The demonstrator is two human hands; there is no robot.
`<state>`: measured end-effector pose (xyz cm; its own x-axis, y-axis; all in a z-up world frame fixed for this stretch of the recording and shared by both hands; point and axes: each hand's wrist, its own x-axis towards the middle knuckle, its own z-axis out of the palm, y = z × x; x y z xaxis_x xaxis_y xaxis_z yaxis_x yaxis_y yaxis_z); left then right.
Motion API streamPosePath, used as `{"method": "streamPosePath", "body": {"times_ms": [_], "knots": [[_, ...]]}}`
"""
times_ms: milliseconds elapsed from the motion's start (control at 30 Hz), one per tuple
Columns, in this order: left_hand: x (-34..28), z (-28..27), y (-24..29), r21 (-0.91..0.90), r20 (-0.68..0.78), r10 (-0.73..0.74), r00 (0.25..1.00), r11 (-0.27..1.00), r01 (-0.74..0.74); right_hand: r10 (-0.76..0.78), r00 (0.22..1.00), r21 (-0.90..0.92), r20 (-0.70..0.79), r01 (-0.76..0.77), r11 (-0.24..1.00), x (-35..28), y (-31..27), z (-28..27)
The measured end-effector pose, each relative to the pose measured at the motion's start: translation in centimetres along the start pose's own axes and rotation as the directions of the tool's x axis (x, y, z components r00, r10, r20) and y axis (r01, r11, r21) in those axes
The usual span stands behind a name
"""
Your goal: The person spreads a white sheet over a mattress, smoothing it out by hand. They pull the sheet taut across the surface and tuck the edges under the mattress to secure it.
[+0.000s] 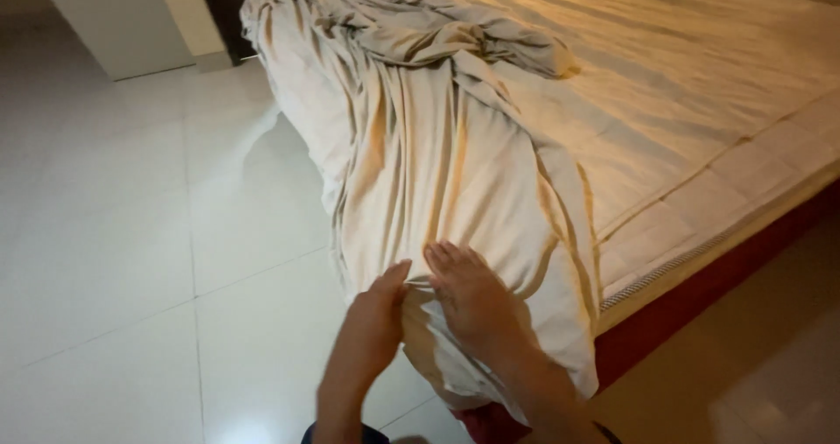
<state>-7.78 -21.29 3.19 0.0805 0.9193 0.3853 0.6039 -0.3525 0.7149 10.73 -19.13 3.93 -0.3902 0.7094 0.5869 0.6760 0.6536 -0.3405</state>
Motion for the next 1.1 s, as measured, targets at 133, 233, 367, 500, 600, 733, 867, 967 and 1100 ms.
{"method": "streamPosePath", "body": {"times_ms": [133, 233, 367, 500, 600, 733, 867, 967, 1100], "knots": [[-1.0, -5.8, 2.7, 0.137, 0.188, -0.35, 0.918, 0.935, 0.329, -0.044, 0.999, 0.115, 0.002, 0.043, 0.992, 0.2, -2.7, 2.2], [-1.8, -7.5, 2.2, 0.218, 0.174, -0.519, 0.837, 0.849, 0.481, -0.2, 0.979, 0.018, 0.026, 0.2, 0.98, 0.2, -4.2, 3.9], [-2.3, -7.2, -0.4, 0.183, 0.152, -0.357, 0.921, 0.926, 0.329, -0.087, 0.984, 0.124, 0.154, 0.068, 0.99, 1.4, -5.4, 2.5], [-1.5, -4.2, -2.4, 0.107, -0.025, 0.021, 0.999, 0.994, -0.018, -0.024, 0.994, 0.143, 0.105, 0.009, 0.99, 1.3, -1.7, 2.0], [0.5, -0.4, -1.7, 0.092, 0.014, 0.034, 0.999, 0.995, -0.035, 0.144, 0.982, 0.138, 0.124, -0.161, 0.977, 2.9, -1.2, -2.4], [4.2, 3.3, 3.3, 0.124, 0.233, -0.046, 0.971, 0.992, 0.017, 0.095, 0.995, -0.031, -0.04, -0.096, 0.995, 1.5, 6.4, -2.4], [5.6, 8.7, 3.1, 0.255, 0.159, 0.166, 0.973, 0.945, -0.203, 0.175, 0.972, -0.098, -0.157, -0.191, 0.977, -0.4, 11.8, -2.6], [5.8, 10.8, 2.3, 0.372, 0.125, 0.167, 0.978, 0.906, -0.202, 0.231, 0.961, -0.091, -0.154, -0.247, 0.965, -0.6, 11.9, -3.1], [6.1, 11.7, 1.5, 0.428, 0.11, 0.143, 0.984, 0.887, -0.176, 0.186, 0.975, -0.126, -0.121, -0.201, 0.971, -0.4, 12.2, -2.9]]}}
